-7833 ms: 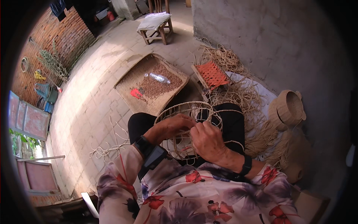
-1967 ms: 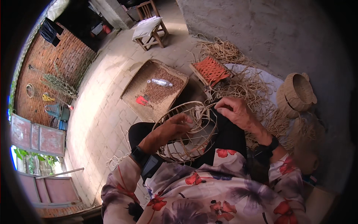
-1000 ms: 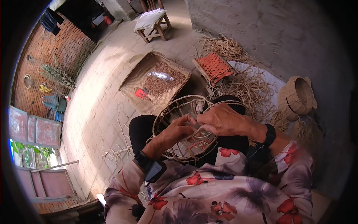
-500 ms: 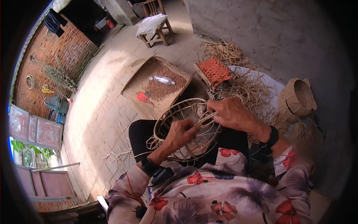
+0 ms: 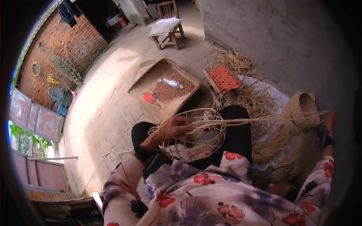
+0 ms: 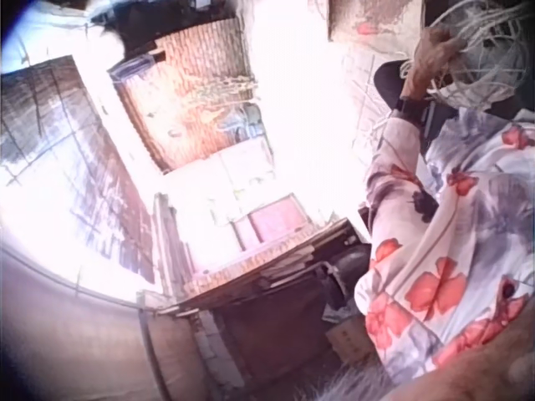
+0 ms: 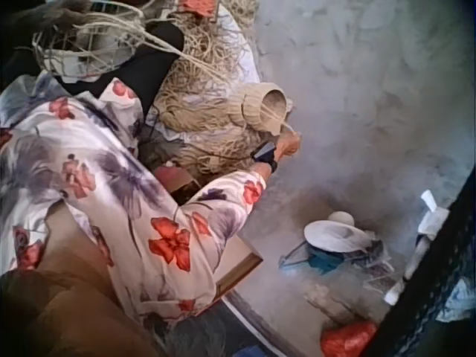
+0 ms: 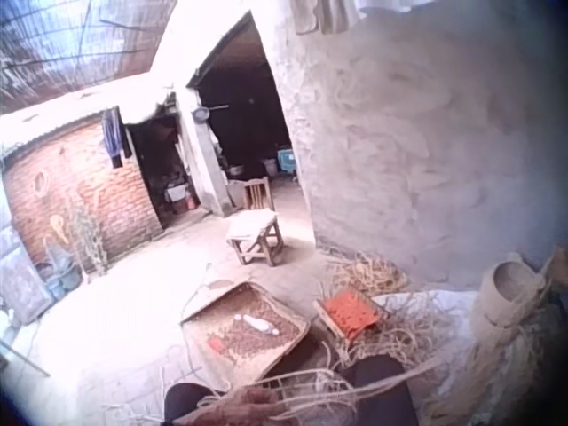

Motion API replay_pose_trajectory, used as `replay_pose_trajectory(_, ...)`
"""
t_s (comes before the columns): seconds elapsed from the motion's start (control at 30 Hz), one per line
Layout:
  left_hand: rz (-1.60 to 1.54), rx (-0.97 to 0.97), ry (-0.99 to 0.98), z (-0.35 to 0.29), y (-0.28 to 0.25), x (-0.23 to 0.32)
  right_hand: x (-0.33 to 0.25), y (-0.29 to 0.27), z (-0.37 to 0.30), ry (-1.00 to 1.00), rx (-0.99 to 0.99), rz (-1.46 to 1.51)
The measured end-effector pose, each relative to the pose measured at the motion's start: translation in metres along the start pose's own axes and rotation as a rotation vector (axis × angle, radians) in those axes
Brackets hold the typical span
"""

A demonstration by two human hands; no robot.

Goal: The recorder is weaving thin bamboo or wooden strips into a circular frame to create a basket or cage.

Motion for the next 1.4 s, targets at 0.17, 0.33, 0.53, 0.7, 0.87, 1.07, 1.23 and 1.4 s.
replay_pose_trajectory(0.17,0.029,0.029,-0.069,-0.005,0.007,0.015,-0.2,0.106,-0.111,-0.295,-0.827,-0.033)
replay_pose_trajectory(0.33,-0.021,-0.026,-0.125,-0.001,0.011,0.022,-0.474,-0.027,-0.191,-0.549,-0.803,0.935)
replay_pose_trajectory(0.53,-0.146,0.056,-0.055,0.001,0.004,0.011,-0.591,-0.088,-0.253,-1.021,-0.444,0.942)
replay_pose_trajectory(0.7,-0.228,0.091,-0.022,0.005,0.002,0.0,-0.599,-0.071,-0.26,-1.046,-0.408,0.69)
replay_pose_trajectory(0.87,-0.145,0.162,-0.041,-0.003,-0.003,-0.009,-0.485,-0.002,-0.204,-0.43,-0.579,0.856)
replay_pose_trajectory(1.07,-0.076,0.151,-0.087,-0.002,-0.007,-0.012,-0.077,0.117,-0.145,0.454,-0.238,0.735)
replay_pose_trajectory(1.23,-0.072,-0.003,-0.072,0.004,-0.003,-0.008,0.044,0.118,-0.215,0.729,-0.34,0.308)
replay_pose_trajectory(1.4,-0.09,-0.167,-0.103,0.003,0.006,0.022,-0.114,0.166,-0.266,0.295,-0.616,0.354)
Point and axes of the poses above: each hand's wrist, its own z-axis towards the middle knuckle, its own y-axis out of the palm, x = y × z, the point moved 8 cm from there along z, towards the middle knuckle, and after that the axes turned 2 degrees about -x, right-handed, at the moved point
